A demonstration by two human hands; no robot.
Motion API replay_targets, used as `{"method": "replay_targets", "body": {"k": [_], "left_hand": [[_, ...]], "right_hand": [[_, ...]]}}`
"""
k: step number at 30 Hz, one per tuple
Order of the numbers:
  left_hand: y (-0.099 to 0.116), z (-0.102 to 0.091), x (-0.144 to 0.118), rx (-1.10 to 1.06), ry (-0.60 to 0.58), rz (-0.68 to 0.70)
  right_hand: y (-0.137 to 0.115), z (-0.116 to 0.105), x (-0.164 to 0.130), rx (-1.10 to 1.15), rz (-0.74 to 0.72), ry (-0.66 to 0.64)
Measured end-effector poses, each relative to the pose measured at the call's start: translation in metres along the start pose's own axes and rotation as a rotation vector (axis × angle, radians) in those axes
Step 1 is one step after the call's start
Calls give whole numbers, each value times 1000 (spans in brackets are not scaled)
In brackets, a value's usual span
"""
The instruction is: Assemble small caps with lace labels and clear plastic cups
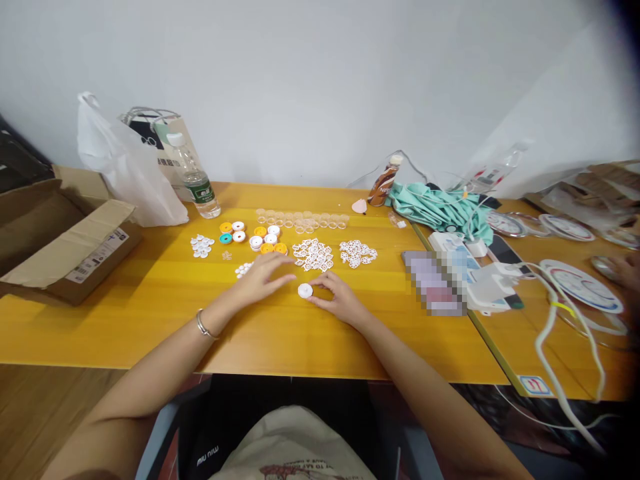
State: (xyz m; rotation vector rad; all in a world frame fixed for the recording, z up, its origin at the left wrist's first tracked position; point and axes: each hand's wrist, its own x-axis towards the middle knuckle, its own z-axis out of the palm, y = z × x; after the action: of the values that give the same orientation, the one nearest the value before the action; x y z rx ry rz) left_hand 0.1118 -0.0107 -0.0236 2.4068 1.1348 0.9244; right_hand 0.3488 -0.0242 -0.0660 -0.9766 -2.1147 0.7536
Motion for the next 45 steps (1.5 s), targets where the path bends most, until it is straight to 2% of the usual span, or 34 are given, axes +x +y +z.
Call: {"method": "replay_targets", "body": {"k": [2, 5, 7, 9, 12, 15, 23, 27, 32, 45], "left_hand": [[-19, -30, 0, 43, 73, -38], [-56, -75, -11, 155, 127, -306], [-79, -97, -23, 266, 73, -470], [-95, -107, -33, 305, -9, -557], [-103, -107, -37, 317, -107, -575], [-105, -99, -33, 311, -139, -540], [-110, -93, -31, 225, -153, -496], [-108, -90, -30, 283, -128, -447], [-115, -86, -30, 318, -161, -403], [-116, -83, -29, 380, -170, -411]], "right_hand": [[0, 0, 0, 8, 4, -5], [1, 0, 0, 7, 8, -13], [2, 0, 0, 4, 7, -12], [2, 0, 0, 5, 3, -11], [2, 0, 0, 1, 5, -12], [1, 0, 0, 2, 10, -12], [1, -1, 0, -11, 2, -13], [0, -1, 0, -18, 1, -21], [-1, -2, 0, -19, -6, -10], [-1, -1, -1, -22, -5, -6]]}}
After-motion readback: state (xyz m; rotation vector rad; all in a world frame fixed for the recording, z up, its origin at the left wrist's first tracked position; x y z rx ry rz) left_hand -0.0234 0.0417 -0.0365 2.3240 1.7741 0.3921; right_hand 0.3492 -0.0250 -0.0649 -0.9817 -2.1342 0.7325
